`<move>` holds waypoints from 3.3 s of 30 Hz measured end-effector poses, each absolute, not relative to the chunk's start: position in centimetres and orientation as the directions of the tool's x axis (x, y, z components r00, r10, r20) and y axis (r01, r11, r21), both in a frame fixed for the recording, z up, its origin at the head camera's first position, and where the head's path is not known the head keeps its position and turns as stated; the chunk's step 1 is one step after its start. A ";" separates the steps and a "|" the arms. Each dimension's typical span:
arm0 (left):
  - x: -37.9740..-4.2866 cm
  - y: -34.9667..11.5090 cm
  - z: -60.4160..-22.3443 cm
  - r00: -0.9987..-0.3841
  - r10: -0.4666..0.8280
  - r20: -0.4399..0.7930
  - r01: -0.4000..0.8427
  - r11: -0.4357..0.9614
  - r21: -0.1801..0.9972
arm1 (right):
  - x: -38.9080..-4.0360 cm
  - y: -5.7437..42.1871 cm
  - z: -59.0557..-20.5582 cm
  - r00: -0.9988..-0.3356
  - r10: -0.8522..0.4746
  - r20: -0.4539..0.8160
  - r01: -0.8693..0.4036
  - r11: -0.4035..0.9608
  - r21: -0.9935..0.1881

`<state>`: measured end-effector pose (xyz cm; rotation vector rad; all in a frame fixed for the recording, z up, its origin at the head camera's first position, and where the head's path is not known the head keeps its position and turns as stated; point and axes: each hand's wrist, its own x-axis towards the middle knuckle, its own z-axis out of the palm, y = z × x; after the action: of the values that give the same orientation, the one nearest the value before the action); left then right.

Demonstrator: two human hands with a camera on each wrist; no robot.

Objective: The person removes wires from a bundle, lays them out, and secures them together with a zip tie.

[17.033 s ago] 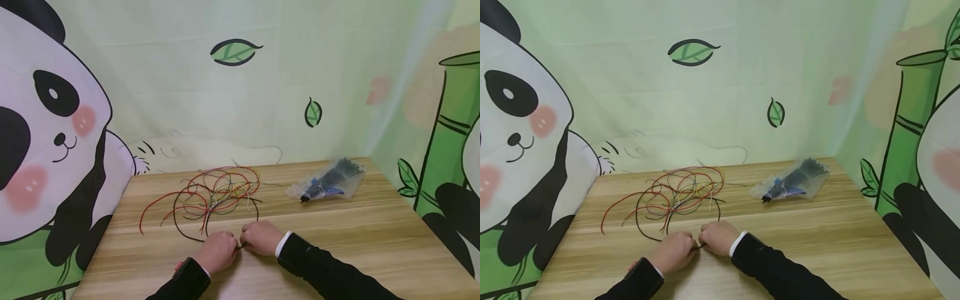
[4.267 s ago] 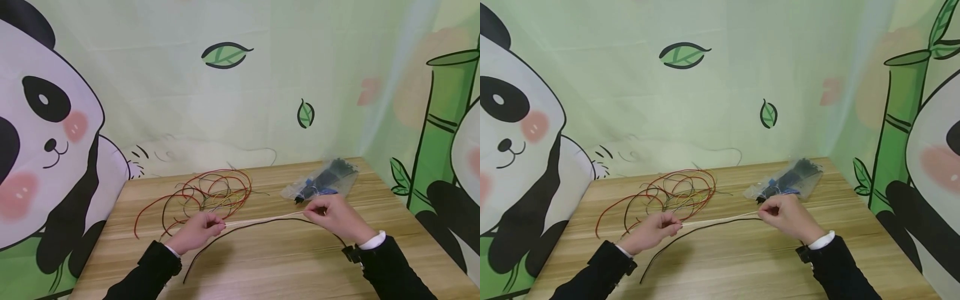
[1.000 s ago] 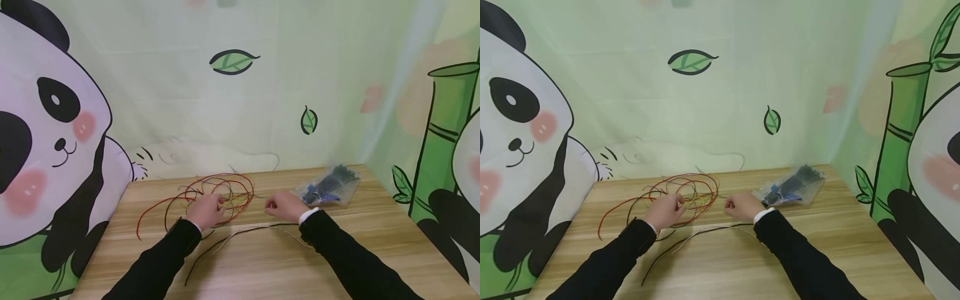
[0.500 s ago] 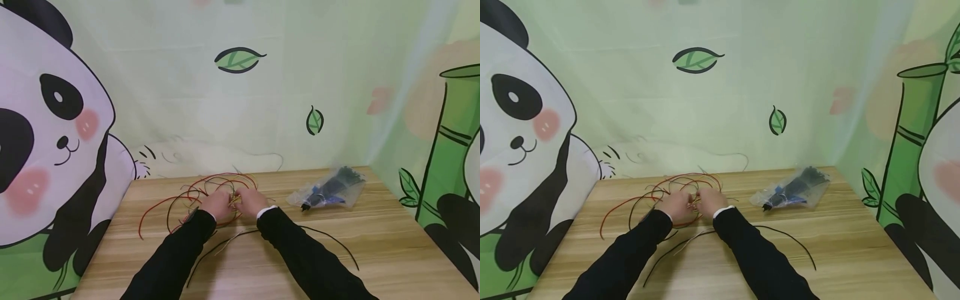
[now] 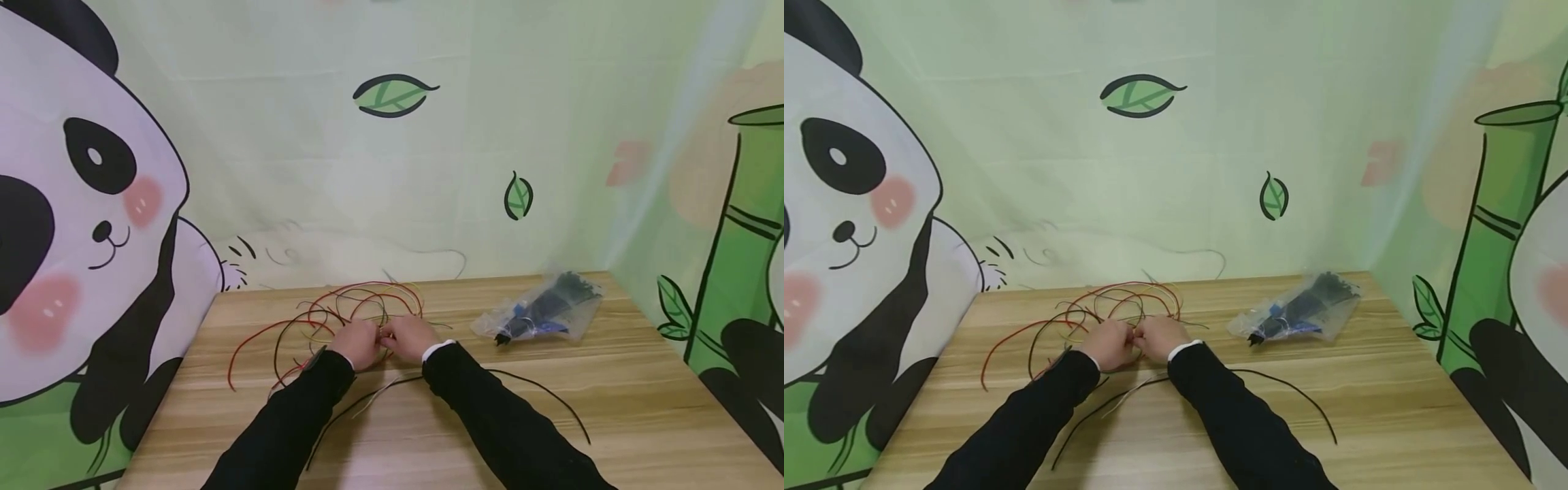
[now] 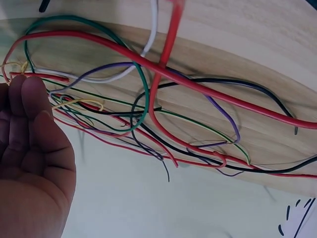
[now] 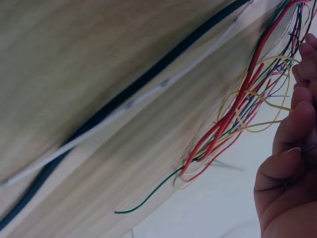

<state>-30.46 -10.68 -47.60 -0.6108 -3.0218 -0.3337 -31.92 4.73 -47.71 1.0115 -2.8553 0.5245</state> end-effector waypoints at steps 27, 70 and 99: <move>-30.0 -12.6 -48.9 -0.898 0.378 0.223 0.420 0.888 0.187 | -31.0 10.2 -45.9 -0.844 -0.513 0.156 -0.531 0.758 -0.379; -30.5 -16.1 -46.9 -0.880 0.182 0.439 0.226 0.973 0.050 | -32.4 18.6 -42.8 -0.899 -0.283 0.333 -0.388 0.869 -0.308; -28.9 -20.9 -42.7 -0.753 0.172 0.635 0.290 0.953 0.085 | -29.9 27.6 -38.9 -0.904 -0.193 0.382 -0.339 0.869 -0.362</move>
<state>-28.91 -20.91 -42.66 -0.3242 -2.4386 -0.2339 -29.92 27.56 -38.90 0.3976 -2.7049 0.6107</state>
